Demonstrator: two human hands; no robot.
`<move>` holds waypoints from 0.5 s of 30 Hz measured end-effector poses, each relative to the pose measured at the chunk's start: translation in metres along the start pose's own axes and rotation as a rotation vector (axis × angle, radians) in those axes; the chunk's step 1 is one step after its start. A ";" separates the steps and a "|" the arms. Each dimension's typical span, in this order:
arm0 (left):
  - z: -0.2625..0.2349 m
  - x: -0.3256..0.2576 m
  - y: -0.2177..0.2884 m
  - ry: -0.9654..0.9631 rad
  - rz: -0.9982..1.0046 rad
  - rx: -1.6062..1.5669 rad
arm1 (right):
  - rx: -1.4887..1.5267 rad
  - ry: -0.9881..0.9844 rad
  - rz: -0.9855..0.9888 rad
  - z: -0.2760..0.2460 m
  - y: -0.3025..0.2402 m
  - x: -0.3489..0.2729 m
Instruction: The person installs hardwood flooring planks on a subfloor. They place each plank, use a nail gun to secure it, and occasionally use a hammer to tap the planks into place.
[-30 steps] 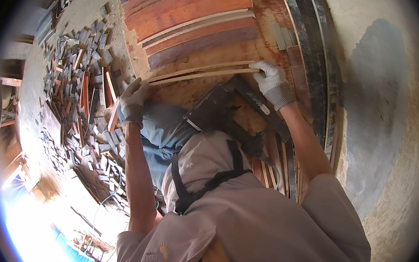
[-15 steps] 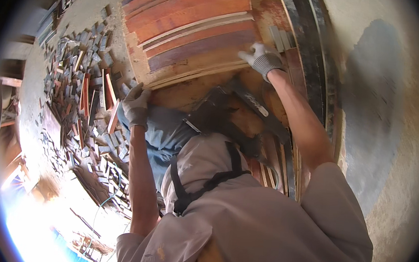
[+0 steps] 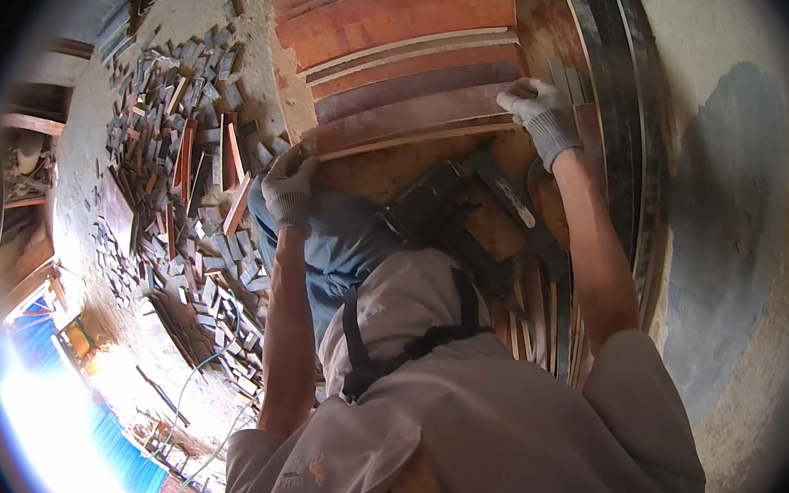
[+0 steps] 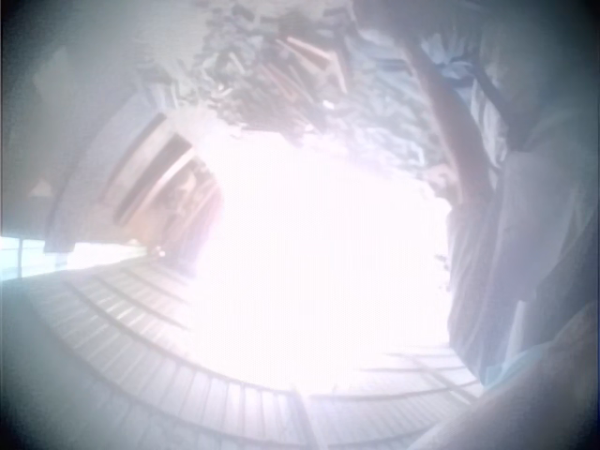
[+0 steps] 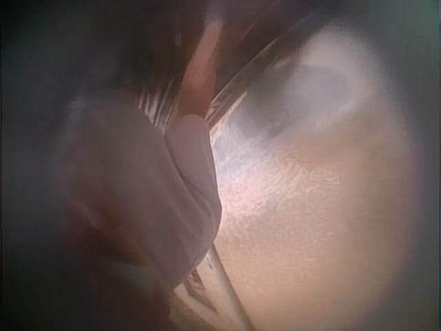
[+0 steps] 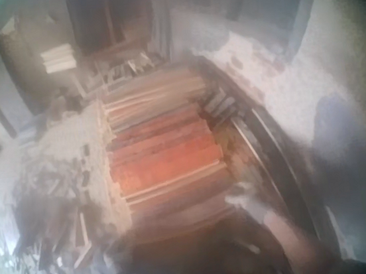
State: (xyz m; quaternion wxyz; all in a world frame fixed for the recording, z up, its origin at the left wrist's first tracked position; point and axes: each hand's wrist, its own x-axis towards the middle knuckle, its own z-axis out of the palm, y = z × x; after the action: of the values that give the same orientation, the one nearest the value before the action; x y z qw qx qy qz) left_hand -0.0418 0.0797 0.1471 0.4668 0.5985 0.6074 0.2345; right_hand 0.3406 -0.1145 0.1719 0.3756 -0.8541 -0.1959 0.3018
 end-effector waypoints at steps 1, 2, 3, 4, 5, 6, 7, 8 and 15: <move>-0.001 0.000 0.001 0.008 0.044 0.014 | 0.179 -0.059 0.071 0.001 -0.003 -0.001; -0.002 -0.001 0.001 0.010 0.072 0.031 | 0.359 -0.086 0.126 0.003 -0.005 -0.003; -0.002 -0.001 0.002 0.011 0.104 0.043 | 0.498 -0.150 0.132 0.005 -0.007 -0.005; -0.003 -0.001 0.001 0.018 0.073 0.041 | 0.636 -0.180 0.121 0.007 -0.006 -0.009; -0.003 -0.001 0.001 0.022 0.043 0.037 | 0.754 -0.194 0.173 0.007 -0.005 -0.014; -0.002 0.000 0.000 0.024 0.015 0.033 | 0.770 -0.154 0.124 0.005 -0.003 -0.018; -0.002 0.001 -0.001 0.089 0.028 0.183 | 0.770 -0.106 0.141 0.001 -0.001 -0.023; -0.001 0.002 -0.003 0.092 0.002 0.207 | 0.795 -0.081 0.135 -0.003 0.002 -0.029; 0.001 0.003 -0.002 0.028 -0.168 -0.162 | 0.708 0.044 0.221 -0.028 0.033 -0.068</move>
State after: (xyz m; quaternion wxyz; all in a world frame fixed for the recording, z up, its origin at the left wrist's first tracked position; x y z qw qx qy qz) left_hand -0.0417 0.0818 0.1437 0.5231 0.5024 0.6409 0.2513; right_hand 0.3118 -0.1885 0.1870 0.6170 -0.6936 0.0219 0.3712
